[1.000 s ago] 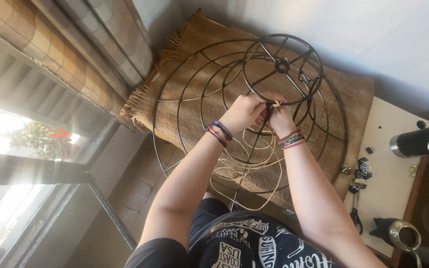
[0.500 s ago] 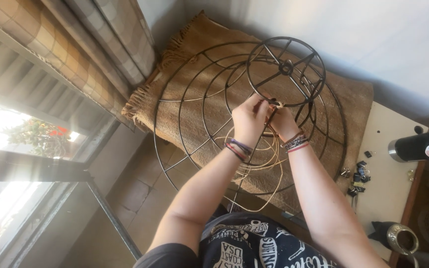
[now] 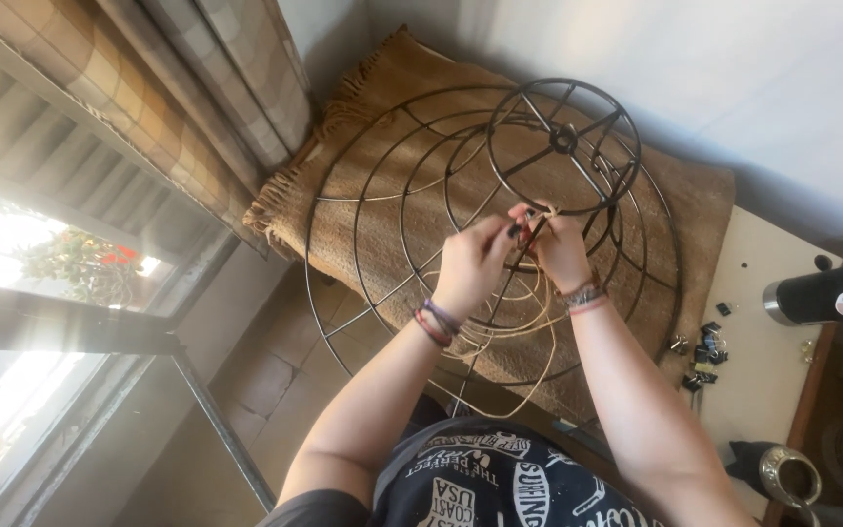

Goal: The person measures and cuts a length of rope, then wraps it around the top ring of a wire lampshade frame. They secure the rope with a knot and use binder clips to hold it in place while continuing to wrap.

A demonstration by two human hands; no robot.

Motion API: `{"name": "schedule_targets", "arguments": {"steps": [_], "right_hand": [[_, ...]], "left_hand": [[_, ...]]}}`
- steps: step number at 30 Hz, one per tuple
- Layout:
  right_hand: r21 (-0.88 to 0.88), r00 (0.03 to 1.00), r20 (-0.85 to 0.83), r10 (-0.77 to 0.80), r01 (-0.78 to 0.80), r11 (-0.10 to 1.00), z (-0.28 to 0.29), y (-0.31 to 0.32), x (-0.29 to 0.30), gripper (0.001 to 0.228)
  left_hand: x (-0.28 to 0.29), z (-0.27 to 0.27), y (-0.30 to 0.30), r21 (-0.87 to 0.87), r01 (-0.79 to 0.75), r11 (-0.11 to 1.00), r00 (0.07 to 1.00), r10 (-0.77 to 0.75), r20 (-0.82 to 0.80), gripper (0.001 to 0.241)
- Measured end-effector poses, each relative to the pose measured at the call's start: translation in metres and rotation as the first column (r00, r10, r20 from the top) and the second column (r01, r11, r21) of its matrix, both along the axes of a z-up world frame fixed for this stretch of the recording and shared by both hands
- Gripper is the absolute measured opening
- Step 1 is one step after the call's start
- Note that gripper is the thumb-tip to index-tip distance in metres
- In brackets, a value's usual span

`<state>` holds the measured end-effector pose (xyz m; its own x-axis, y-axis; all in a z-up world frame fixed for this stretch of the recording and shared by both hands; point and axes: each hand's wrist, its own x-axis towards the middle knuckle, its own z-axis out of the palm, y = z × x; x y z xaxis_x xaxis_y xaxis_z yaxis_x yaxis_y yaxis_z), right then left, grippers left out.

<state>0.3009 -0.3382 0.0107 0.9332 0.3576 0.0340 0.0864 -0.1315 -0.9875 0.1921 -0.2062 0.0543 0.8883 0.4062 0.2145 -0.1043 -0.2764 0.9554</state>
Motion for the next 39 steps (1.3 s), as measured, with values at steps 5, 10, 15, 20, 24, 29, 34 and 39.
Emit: {"name": "schedule_targets", "arguments": {"steps": [5, 10, 15, 20, 24, 29, 34, 39], "right_hand": [[-0.264, 0.877, 0.48, 0.024, 0.118, 0.957, 0.033, -0.039, -0.051, 0.031], [-0.291, 0.887, 0.455, 0.082, 0.061, 0.955, 0.071, -0.041, -0.059, 0.016], [-0.163, 0.977, -0.035, 0.213, -0.215, 0.963, 0.132, -0.026, -0.069, 0.038], [0.029, 0.988, -0.07, 0.14, -0.138, 0.99, 0.112, -0.019, -0.069, 0.025], [-0.028, 0.988, 0.002, 0.156, -0.156, 0.987, 0.105, -0.026, -0.053, 0.02], [0.009, 0.968, -0.035, 0.248, -0.248, 0.969, 0.105, -0.031, -0.044, 0.021], [-0.019, 0.955, 0.076, 0.286, -0.285, 0.958, 0.089, -0.038, -0.033, 0.02], [-0.055, 0.941, 0.135, 0.311, -0.306, 0.95, 0.082, -0.04, -0.03, 0.022]], "left_hand": [[-0.03, 0.006, -0.018, 0.354, 0.051, 0.934, 0.997, -0.065, 0.029, 0.009], [-0.071, 0.009, -0.053, 0.434, 0.033, 0.9, 0.968, -0.138, 0.211, 0.013], [-0.095, -0.011, -0.057, 0.501, 0.143, 0.853, 0.902, -0.322, 0.289, 0.02], [-0.131, -0.016, -0.005, 0.467, 0.451, 0.76, 0.709, -0.623, 0.329, 0.035], [-0.188, -0.028, 0.09, 0.119, 0.465, 0.877, 0.796, -0.473, 0.378, 0.046], [-0.232, 0.008, 0.141, -0.016, 0.26, 0.966, 0.578, -0.168, -0.799, 0.04], [-0.185, 0.017, 0.1, 0.096, 0.425, 0.9, 0.741, -0.285, -0.608, 0.022], [-0.083, 0.007, 0.033, 0.32, 0.194, 0.927, 0.977, -0.152, -0.153, 0.021]]}}
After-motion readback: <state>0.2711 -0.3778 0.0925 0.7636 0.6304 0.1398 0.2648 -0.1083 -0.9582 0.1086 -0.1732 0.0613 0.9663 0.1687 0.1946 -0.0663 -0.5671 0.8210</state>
